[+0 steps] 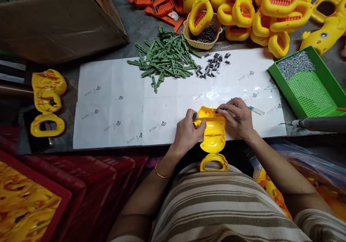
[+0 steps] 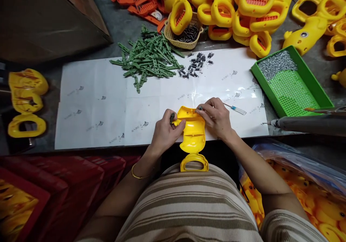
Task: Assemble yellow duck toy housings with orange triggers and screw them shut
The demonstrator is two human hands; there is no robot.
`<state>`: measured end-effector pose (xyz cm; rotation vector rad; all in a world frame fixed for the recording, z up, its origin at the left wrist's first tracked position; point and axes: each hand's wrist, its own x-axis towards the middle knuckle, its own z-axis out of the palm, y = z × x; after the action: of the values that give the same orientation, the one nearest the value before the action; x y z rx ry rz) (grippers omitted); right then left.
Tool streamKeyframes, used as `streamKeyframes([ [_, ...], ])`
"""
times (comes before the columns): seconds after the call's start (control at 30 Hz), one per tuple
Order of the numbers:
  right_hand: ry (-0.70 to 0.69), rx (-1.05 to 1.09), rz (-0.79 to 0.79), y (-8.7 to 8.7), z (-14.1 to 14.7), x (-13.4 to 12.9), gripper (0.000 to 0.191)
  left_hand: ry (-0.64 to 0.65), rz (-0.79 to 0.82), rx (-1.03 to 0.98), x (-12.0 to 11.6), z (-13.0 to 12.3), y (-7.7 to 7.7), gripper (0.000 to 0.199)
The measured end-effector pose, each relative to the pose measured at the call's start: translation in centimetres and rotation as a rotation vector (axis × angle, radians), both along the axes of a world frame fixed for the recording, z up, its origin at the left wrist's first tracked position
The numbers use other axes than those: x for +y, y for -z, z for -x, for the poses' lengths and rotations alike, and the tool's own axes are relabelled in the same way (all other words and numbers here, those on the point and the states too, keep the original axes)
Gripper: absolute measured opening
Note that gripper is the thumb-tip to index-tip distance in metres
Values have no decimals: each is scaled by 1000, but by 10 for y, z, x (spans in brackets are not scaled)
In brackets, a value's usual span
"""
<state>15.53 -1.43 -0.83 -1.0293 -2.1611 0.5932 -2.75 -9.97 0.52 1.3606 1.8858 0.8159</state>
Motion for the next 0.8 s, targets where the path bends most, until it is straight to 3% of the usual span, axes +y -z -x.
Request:
streamKeyframes([
  [0.23,46,-138,-133,11,7,-9,26,6,3,-4,1,-3,-1,23],
  [0.33,97,-75,-64,12,7,-12,22,43,-24,11,0,-1,0,20],
  [0.43,54,-85,44,9,7,-18,20,98,-72,11,-2,8,1,15],
  [0.53,18,-101,103,8,6,-25,23,66,-222,-29,-3,23,1,27],
  [0.63,30,-89,94,8,7,-29,23,-53,-282,-223,-2,39,-5,30],
  [0.8,36,-140,40,6,8,-30,21,-204,-20,-785,4,53,-16,26],
])
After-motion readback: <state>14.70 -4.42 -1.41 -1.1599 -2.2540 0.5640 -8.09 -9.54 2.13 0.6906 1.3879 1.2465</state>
